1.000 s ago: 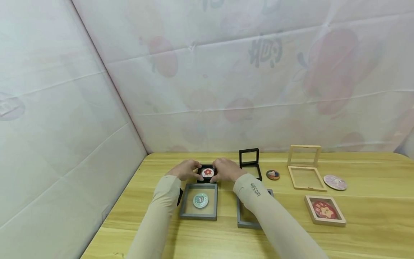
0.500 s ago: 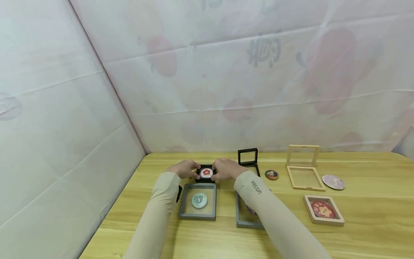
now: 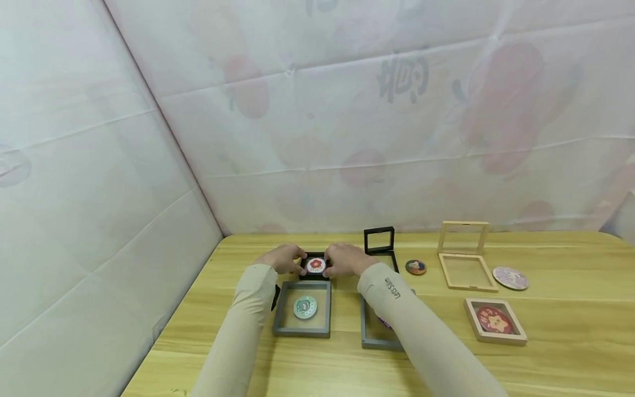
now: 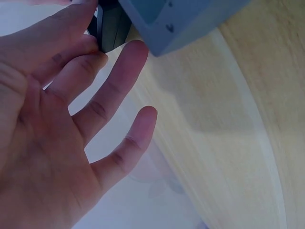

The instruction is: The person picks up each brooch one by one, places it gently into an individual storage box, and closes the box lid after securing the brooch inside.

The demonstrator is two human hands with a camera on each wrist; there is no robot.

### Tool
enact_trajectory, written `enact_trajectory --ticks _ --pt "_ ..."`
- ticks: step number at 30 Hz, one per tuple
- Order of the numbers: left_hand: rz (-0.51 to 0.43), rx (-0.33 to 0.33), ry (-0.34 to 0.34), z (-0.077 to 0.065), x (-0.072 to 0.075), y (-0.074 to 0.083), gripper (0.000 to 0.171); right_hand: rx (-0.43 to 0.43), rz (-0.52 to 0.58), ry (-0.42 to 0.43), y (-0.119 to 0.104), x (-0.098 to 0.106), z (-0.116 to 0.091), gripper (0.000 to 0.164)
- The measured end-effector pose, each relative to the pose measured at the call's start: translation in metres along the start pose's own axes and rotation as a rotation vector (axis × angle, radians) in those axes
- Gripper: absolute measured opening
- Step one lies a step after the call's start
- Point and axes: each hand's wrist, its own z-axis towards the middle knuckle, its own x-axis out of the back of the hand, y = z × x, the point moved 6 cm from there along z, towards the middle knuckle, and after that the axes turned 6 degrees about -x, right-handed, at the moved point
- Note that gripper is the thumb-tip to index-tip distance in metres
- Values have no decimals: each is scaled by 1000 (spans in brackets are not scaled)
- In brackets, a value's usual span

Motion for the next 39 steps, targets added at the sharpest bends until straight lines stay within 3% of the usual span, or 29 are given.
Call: enact_trajectory --ticks 39 --pt "55 9 -16 -1 1 3 32 13 15 18 -1 -1 -2 32"
